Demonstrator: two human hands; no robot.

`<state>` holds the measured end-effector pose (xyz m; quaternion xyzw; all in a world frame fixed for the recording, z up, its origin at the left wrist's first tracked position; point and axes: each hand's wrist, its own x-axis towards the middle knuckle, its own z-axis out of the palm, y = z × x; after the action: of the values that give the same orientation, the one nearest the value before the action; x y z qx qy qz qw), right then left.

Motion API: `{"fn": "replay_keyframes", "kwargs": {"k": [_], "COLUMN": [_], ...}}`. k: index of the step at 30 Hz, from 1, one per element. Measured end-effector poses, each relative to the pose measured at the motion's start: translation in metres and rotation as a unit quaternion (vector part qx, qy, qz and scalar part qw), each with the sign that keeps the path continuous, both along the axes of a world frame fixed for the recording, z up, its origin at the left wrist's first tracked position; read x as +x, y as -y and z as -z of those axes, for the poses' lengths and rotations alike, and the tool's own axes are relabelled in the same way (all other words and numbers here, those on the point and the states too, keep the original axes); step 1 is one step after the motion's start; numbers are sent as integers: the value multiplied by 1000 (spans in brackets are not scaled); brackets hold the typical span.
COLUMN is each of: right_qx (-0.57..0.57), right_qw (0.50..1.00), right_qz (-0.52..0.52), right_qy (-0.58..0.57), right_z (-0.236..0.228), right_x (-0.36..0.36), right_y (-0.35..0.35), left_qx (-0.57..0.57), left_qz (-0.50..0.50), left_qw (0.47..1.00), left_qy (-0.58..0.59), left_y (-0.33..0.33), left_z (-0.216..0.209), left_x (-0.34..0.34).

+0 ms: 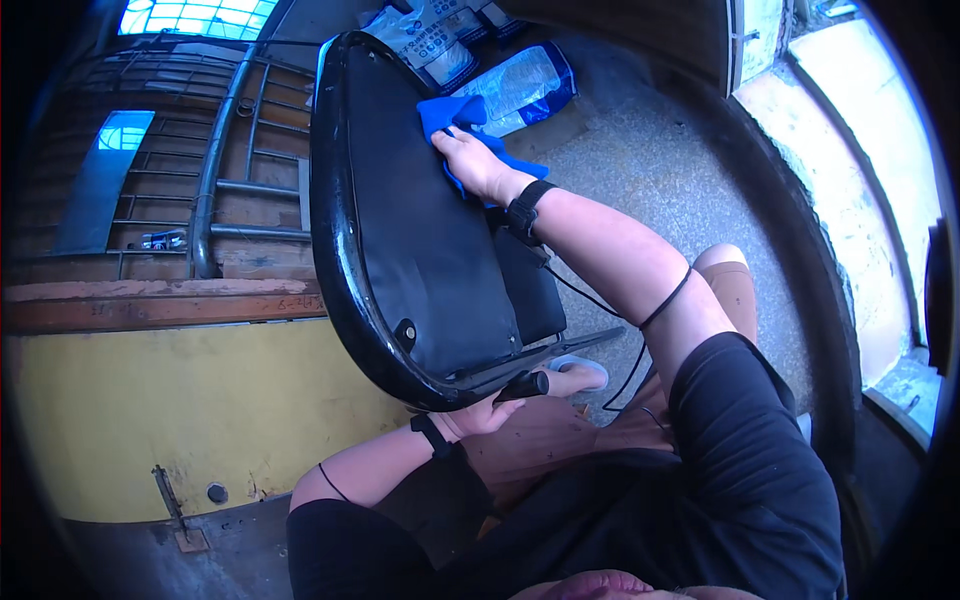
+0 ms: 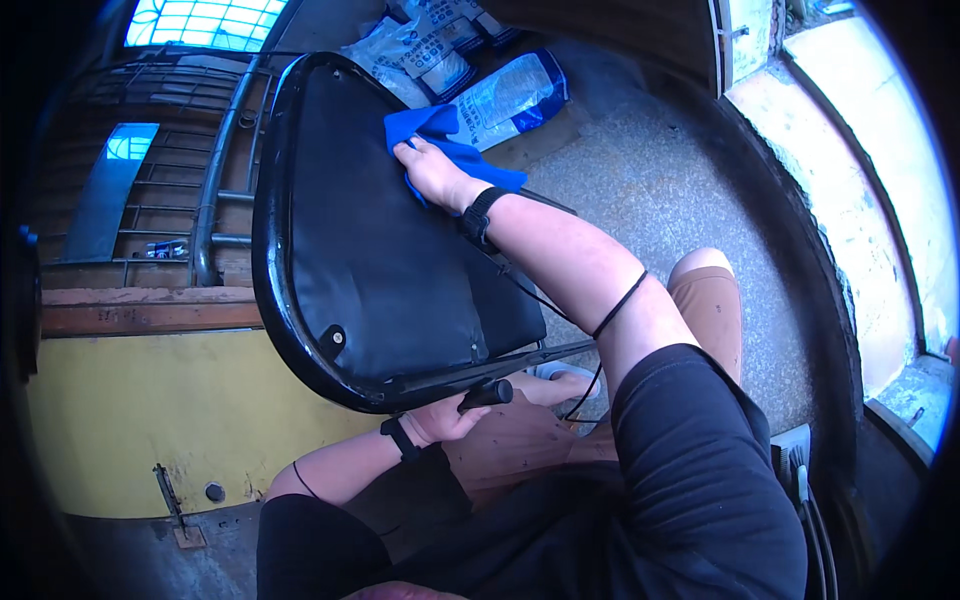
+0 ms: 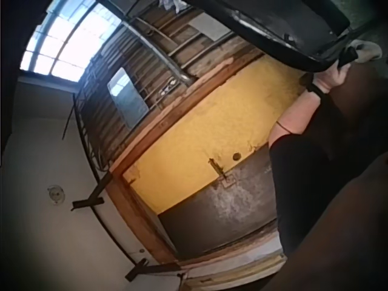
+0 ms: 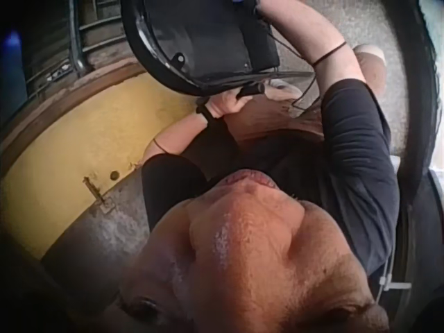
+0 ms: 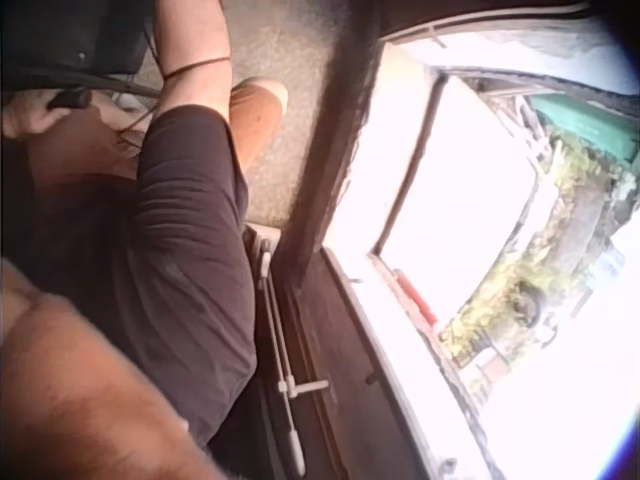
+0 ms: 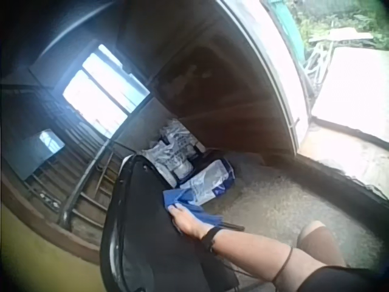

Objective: The person wipes the seat and frame of a chair with a cloth, then turns it over to wipe the underside. Finally, they wipe the backrest and the armrests of the chair.

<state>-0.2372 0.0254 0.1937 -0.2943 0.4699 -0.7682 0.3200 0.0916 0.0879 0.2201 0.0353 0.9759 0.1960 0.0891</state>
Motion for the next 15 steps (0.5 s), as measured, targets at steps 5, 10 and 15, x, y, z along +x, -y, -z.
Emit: {"fn": "replay_keyframes", "kwargs": {"k": [5,10,15], "right_qx": [-202,-206,28], "right_qw": [974,970,995], "right_qz": [21,25,-70], "right_qy": [-101,-123,67], "right_z": [-70,-32,74], "right_x": [18,2,37], "right_y": [-29,-3,-9], "left_qx": [4,18,26], "left_qz": [-11,-15,-5], "left_qw": [1000,1000,1000], "left_qy": [-16,0,13], "left_y": [1,-1,1], "left_z": [3,1,6], "left_x": [11,2,-7]}}
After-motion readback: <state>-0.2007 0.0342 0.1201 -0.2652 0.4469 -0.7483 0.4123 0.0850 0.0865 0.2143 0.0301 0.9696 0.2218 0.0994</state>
